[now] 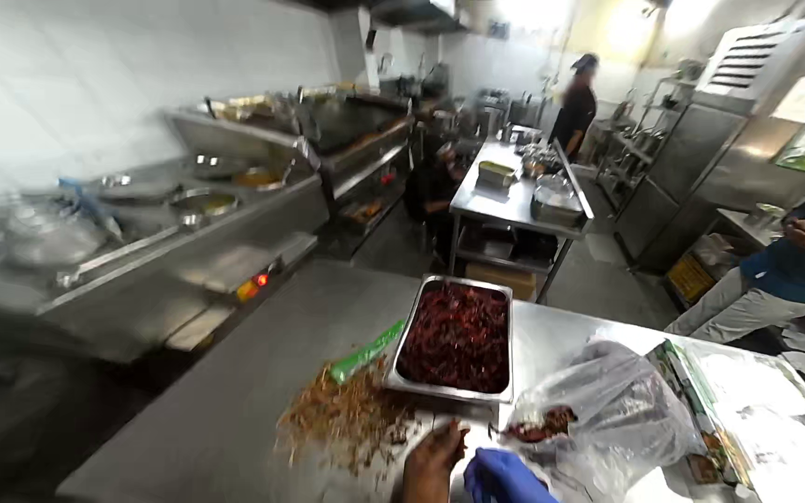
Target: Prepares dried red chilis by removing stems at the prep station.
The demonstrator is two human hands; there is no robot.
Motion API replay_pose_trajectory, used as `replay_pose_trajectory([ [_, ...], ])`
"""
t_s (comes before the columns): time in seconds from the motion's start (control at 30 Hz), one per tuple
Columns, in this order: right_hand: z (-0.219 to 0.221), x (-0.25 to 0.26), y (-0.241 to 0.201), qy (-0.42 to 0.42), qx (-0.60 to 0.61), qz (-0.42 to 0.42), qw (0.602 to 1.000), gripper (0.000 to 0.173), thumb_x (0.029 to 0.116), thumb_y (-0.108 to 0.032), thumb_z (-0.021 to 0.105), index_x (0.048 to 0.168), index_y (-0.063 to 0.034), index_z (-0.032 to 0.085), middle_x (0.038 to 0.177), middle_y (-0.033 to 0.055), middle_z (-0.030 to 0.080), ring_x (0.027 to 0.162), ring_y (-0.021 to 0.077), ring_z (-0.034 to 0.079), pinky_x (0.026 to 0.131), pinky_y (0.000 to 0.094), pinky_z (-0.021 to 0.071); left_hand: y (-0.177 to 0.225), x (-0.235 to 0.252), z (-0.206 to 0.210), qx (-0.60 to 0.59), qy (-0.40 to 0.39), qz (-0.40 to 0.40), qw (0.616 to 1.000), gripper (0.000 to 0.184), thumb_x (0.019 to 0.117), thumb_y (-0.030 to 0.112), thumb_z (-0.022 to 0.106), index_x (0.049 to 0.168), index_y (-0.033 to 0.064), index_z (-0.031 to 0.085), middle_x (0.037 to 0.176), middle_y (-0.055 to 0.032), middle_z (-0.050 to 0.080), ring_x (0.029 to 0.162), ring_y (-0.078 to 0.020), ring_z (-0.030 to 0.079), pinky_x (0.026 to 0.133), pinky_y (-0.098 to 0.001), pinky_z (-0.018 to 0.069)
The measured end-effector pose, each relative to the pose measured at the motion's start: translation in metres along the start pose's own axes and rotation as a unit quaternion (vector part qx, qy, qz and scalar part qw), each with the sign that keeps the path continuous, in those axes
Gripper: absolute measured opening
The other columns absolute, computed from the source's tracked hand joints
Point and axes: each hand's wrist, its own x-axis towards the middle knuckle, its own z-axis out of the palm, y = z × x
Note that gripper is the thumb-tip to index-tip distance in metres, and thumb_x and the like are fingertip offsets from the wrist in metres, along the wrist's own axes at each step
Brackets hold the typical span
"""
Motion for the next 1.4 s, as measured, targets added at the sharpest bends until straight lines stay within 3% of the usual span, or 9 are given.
replay_pose_trajectory([
  [0.37, 0.015, -0.022, -0.017, -0.028, -0.035, 0.000, 0.999, 0.045, 0.1129, -0.025, 0.032, 0.095, -0.0030, 0.066, 0.079, 0.0004, 0.064, 0.069, 0.0063, 0.060, 0.065, 0.0211, 0.0519, 0.034, 0.018, 0.001, -0.224, 0.068, -0.052, 0.971, 0.028, 0.1083, 0.009, 0.044, 0.122, -0.0072, 0.063, 0.111, -0.0227, 0.072, 0.092, -0.0259, 0.073, 0.086, -0.0349, 0.0603],
  [0.47, -0.012, 0.002, 0.022, -0.075, 0.020, 0.007, 0.997, 0.049, 0.1119, -0.035, 0.035, 0.102, -0.0003, 0.069, 0.089, 0.0101, 0.067, 0.076, 0.0166, 0.062, 0.068, 0.0311, 0.0521, 0.040, 0.027, 0.003, -0.229, 0.088, -0.053, 0.968, 0.029, 0.1073, 0.011, 0.047, 0.123, -0.0075, 0.064, 0.109, -0.0235, 0.072, 0.092, -0.0273, 0.073, 0.088, -0.0368, 0.0601],
  [0.87, -0.023, 0.002, 0.027, -0.042, 0.035, -0.010, 0.998, 0.049, 0.1109, -0.037, 0.038, 0.099, -0.0016, 0.070, 0.089, 0.0104, 0.068, 0.076, 0.0167, 0.062, 0.068, 0.0319, 0.0526, 0.082, 0.064, 0.040, -0.198, 0.002, -0.012, 0.980, 0.035, 0.1094, 0.017, 0.044, 0.131, -0.0037, 0.062, 0.120, -0.0229, 0.070, 0.104, -0.0305, 0.073, 0.096, -0.0413, 0.0579],
  [0.97, -0.024, 0.001, 0.029, -0.036, 0.032, -0.004, 0.999, 0.049, 0.1112, -0.036, 0.038, 0.100, -0.0023, 0.071, 0.090, 0.0100, 0.069, 0.076, 0.0165, 0.062, 0.068, 0.0319, 0.0529, 0.072, 0.068, 0.039, 0.099, -0.054, 0.139, 0.984, 0.034, 0.1096, 0.010, 0.042, 0.135, -0.0015, 0.062, 0.124, -0.0167, 0.072, 0.108, -0.0258, 0.073, 0.098, -0.0414, 0.0582],
  [1.03, -0.023, 0.001, 0.030, -0.032, 0.024, 0.003, 0.999, 0.048, 0.1108, -0.037, 0.038, 0.100, -0.0028, 0.071, 0.090, 0.0090, 0.070, 0.076, 0.0157, 0.063, 0.068, 0.0317, 0.0533, 0.055, 0.080, 0.033, 0.479, -0.028, 0.299, 0.825, 0.036, 0.1045, 0.019, 0.056, 0.138, 0.0137, 0.066, 0.135, 0.0001, 0.068, 0.117, -0.0142, 0.068, 0.101, -0.0386, 0.0568],
  [1.07, -0.023, 0.000, 0.031, -0.034, 0.023, 0.006, 0.999, 0.048, 0.1108, -0.037, 0.038, 0.101, -0.0028, 0.071, 0.091, 0.0087, 0.069, 0.075, 0.0152, 0.062, 0.068, 0.0313, 0.0529, 0.046, 0.085, 0.031, 0.587, -0.022, 0.325, 0.741, 0.039, 0.1032, 0.024, 0.056, 0.141, 0.0156, 0.064, 0.146, -0.0022, 0.060, 0.128, -0.0204, 0.061, 0.107, -0.0450, 0.0513],
  [1.13, -0.022, -0.001, 0.032, -0.038, 0.023, 0.012, 0.999, 0.049, 0.1110, -0.038, 0.038, 0.101, -0.0024, 0.071, 0.090, 0.0088, 0.069, 0.075, 0.0150, 0.063, 0.067, 0.0307, 0.0530, 0.029, 0.087, 0.029, 0.662, -0.024, 0.327, 0.674, 0.038, 0.1026, 0.027, 0.056, 0.138, 0.0189, 0.067, 0.147, -0.0045, 0.059, 0.131, -0.0266, 0.058, 0.108, -0.0496, 0.0490],
  [1.27, -0.024, -0.003, 0.031, -0.038, 0.023, 0.005, 0.999, 0.049, 0.1113, -0.038, 0.038, 0.101, -0.0021, 0.071, 0.090, 0.0092, 0.069, 0.075, 0.0151, 0.063, 0.068, 0.0306, 0.0532, 0.006, 0.075, 0.026, 0.607, -0.033, 0.371, 0.702, 0.026, 0.1012, 0.024, 0.057, 0.115, 0.0183, 0.079, 0.106, 0.0007, 0.077, 0.101, -0.0171, 0.072, 0.091, -0.0401, 0.0586],
  [1.4, -0.027, -0.009, 0.030, -0.016, 0.012, 0.011, 1.000, 0.048, 0.1110, -0.036, 0.039, 0.101, -0.0019, 0.070, 0.092, 0.0096, 0.069, 0.077, 0.0167, 0.063, 0.070, 0.0325, 0.0532, -0.004, 0.061, 0.017, 0.588, -0.055, 0.329, 0.737, 0.027, 0.1021, 0.033, 0.057, 0.111, 0.0191, 0.080, 0.095, 0.0013, 0.077, 0.088, -0.0133, 0.074, 0.083, -0.0402, 0.0619],
])
